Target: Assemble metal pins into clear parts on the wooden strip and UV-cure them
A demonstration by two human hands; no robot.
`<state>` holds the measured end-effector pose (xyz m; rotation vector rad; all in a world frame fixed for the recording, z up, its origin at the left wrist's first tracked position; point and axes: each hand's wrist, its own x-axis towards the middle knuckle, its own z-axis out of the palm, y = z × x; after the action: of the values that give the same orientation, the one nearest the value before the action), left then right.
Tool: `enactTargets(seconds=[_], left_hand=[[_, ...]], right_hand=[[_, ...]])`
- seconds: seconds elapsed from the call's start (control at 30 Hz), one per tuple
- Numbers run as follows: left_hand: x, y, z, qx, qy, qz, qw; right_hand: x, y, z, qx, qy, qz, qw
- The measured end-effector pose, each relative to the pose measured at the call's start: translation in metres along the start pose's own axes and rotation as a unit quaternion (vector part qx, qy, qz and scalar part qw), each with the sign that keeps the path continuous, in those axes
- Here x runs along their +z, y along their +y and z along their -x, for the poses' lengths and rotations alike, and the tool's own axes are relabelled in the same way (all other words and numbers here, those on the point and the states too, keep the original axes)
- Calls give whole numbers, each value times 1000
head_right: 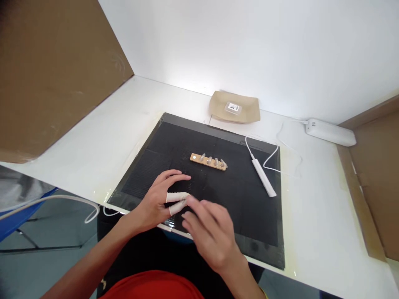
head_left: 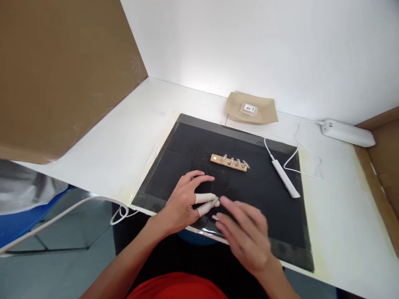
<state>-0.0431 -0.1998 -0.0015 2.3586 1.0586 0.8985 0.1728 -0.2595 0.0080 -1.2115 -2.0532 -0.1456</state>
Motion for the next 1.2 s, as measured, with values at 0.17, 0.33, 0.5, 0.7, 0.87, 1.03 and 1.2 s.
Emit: enactTargets(seconds=[0.17, 0.33, 0.5, 0.7, 0.87, 1.03, 1.2], left_hand=[[0, 0, 0, -2, 2, 3, 1000], [1, 1, 0, 2, 2, 0, 1000], [2, 0, 0, 1, -1, -10, 1000], [1, -1, 1, 6, -10, -12, 1000], [2, 0, 0, 8, -5, -16, 1000], [3, -2, 0, 13, -10, -31, 999], [5, -3, 1, 10, -17, -42, 999]], right_hand=[[-2, 2, -5, 150, 106, 38, 982], [1, -3, -8, 45, 35, -22, 998], [3, 2, -9, 122, 77, -4, 990], [-7, 10, -9, 58, -8, -32, 998], [-27, 46, -16, 15, -106, 71, 992], [-29, 58, -17, -37, -177, 81, 980], [-31, 65, -5, -28, -183, 88, 979]])
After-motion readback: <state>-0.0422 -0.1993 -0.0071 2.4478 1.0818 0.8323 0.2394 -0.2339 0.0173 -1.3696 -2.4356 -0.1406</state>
